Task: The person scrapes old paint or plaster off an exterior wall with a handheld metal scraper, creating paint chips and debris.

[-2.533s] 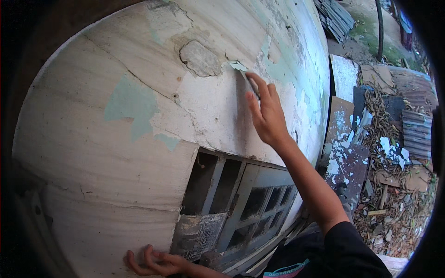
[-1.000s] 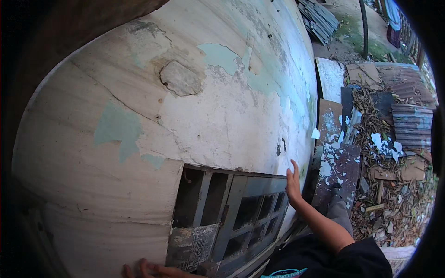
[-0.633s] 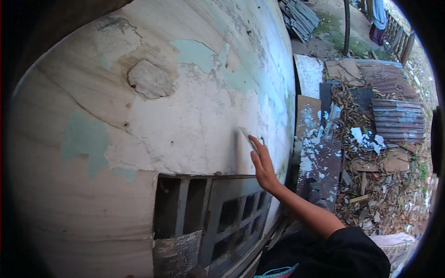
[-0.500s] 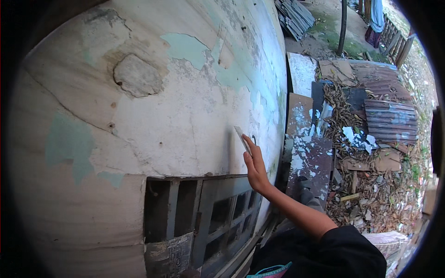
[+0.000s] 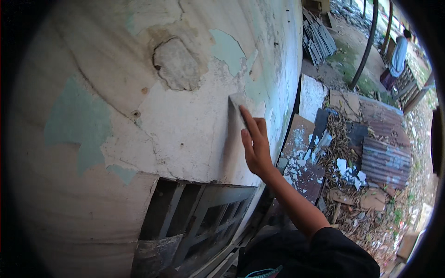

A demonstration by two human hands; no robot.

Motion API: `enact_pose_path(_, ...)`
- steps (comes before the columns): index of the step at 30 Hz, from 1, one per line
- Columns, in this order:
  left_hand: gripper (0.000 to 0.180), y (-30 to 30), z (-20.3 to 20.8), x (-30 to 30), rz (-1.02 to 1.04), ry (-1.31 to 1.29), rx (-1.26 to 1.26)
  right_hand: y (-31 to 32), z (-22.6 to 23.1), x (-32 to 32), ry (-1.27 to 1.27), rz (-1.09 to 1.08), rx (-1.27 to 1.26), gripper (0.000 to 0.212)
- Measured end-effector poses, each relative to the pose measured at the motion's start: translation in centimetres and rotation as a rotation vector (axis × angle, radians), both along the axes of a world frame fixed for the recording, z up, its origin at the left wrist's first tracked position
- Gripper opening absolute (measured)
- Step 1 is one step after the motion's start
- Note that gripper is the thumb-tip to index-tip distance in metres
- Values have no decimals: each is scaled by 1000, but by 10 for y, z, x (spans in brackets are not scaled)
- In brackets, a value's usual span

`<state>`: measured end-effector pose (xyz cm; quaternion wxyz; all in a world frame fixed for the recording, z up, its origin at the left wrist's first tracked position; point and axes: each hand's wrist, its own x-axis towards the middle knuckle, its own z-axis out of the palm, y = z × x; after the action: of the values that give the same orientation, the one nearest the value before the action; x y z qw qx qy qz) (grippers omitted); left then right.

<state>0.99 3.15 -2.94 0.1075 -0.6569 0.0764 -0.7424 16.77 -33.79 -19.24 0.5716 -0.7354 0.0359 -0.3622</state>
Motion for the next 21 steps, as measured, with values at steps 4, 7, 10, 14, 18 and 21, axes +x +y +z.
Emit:
enact_pose_path(4, 53, -13, -7, -5, -787, -160, -471, -24, 21, 19, -29, 4, -62, 49)
enact_pose_path(7, 58, -48, -3, 1, 53, -61, -210, -35, 29, 35, -49, -4, -172, 52)
enact_pose_path(10, 56, -58, -9, 4, -94, -10, -252, -47, 42, 44, -101, 28, -201, 57)
enact_pose_path(14, 55, -59, -9, 10, -297, 45, -270, -59, 54, 58, -174, -8, -265, 65)
enact_pose_path(18, 58, -43, 4, 9, -496, 116, -256, -69, 80, 64, -219, -8, -310, 65)
enact_pose_path(21, 53, -38, -8, 26, -425, 120, -246, -76, 73, 77, -236, 4, -318, 58)
